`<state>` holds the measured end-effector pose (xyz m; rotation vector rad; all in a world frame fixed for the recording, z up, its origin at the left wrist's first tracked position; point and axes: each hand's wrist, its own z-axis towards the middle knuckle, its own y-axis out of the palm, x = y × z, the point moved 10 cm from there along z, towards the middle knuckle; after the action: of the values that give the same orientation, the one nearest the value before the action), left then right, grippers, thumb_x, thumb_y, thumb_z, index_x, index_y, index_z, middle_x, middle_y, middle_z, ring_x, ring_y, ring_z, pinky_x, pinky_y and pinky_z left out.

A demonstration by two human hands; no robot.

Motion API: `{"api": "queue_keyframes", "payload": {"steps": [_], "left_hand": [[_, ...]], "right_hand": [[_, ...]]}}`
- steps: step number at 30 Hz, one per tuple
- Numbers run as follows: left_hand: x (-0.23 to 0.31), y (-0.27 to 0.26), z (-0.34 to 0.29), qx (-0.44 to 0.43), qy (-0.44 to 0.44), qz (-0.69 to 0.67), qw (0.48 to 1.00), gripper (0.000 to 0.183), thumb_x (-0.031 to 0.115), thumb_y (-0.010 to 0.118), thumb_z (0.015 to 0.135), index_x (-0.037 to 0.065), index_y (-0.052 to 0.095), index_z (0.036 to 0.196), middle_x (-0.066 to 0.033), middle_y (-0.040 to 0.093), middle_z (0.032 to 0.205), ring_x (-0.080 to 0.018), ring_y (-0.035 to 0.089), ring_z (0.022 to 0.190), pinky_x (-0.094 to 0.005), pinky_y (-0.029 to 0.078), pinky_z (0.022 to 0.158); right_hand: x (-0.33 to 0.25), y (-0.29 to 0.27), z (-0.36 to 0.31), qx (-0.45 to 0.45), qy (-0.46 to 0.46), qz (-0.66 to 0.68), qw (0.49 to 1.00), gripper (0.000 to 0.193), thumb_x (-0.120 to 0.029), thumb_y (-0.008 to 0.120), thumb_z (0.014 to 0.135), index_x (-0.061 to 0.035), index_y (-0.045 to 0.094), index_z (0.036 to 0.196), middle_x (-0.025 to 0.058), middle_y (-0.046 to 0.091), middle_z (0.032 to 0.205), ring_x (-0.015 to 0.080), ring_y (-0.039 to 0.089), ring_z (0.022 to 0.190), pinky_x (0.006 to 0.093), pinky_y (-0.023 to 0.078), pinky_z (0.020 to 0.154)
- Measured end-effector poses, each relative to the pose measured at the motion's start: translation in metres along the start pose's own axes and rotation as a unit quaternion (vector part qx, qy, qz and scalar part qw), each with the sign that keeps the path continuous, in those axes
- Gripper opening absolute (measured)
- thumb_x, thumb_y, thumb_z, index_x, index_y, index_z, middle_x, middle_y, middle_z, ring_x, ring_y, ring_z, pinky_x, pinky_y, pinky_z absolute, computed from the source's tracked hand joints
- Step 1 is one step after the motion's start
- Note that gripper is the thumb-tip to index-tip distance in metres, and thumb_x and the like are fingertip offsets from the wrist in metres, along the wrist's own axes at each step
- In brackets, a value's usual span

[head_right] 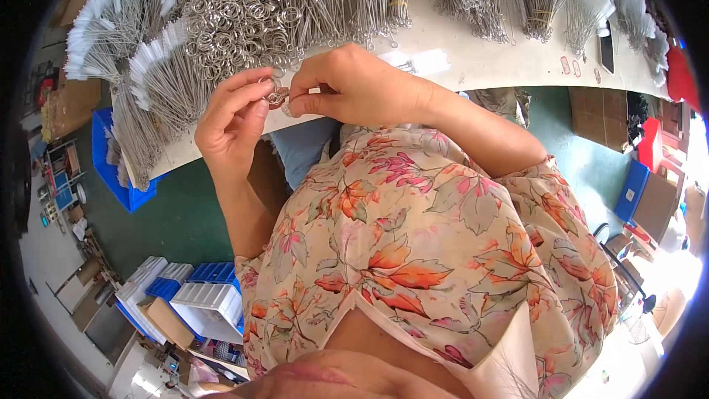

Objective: Assembling small white fiber brushes by sliding them onto metal rings and placing the finished sets into a box.

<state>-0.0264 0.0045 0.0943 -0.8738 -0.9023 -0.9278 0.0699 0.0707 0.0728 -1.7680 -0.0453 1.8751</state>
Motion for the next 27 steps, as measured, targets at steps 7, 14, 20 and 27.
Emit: {"api": "queue_keyframes", "payload": {"steps": [7, 14, 20, 27], "left_hand": [[0.019, 0.002, 0.005, -0.033, 0.040, 0.040, 0.998, 0.022, -0.004, 0.062, 0.073, 0.002, 0.066, 0.094, -0.0135, 0.061, 0.097, -0.0165, 0.062, 0.075, -0.0237, 0.051, 0.067], [0.023, 0.005, 0.004, -0.052, 0.065, -0.019, 0.996, 0.026, -0.009, 0.059, 0.071, 0.000, 0.066, 0.095, -0.0137, 0.061, 0.095, -0.0178, 0.064, 0.077, -0.0243, 0.052, 0.067], [0.023, 0.008, 0.005, -0.057, 0.058, -0.038, 0.996, 0.027, -0.011, 0.058, 0.071, -0.002, 0.065, 0.096, -0.0136, 0.060, 0.095, -0.0183, 0.064, 0.077, -0.0238, 0.052, 0.066], [0.044, 0.003, 0.008, 0.031, 0.090, -0.009, 0.995, 0.030, -0.011, 0.060, 0.070, -0.006, 0.062, 0.099, -0.0174, 0.062, 0.095, -0.0208, 0.065, 0.076, -0.0253, 0.053, 0.065]], "right_hand": [[0.011, 0.015, -0.009, -0.096, 0.166, 0.186, 0.964, 0.018, -0.019, 0.060, 0.085, -0.0029, 0.065, 0.091, 0.0031, 0.063, 0.074, 0.0081, 0.051, 0.055, 0.0227, 0.041, 0.053], [0.013, 0.024, -0.012, -0.124, 0.190, 0.322, 0.919, 0.027, -0.027, 0.060, 0.086, -0.0007, 0.065, 0.090, -0.0018, 0.060, 0.070, 0.0040, 0.042, 0.050, 0.0198, 0.036, 0.048], [0.015, 0.024, -0.015, -0.128, 0.184, 0.331, 0.917, 0.027, -0.027, 0.060, 0.087, -0.0014, 0.066, 0.087, -0.0028, 0.058, 0.068, 0.0030, 0.042, 0.050, 0.0191, 0.033, 0.047], [0.001, 0.004, -0.013, -0.054, 0.179, 0.333, 0.924, 0.022, -0.025, 0.059, 0.087, -0.0042, 0.066, 0.087, -0.0036, 0.057, 0.066, 0.0029, 0.043, 0.050, 0.0181, 0.033, 0.047]]}}
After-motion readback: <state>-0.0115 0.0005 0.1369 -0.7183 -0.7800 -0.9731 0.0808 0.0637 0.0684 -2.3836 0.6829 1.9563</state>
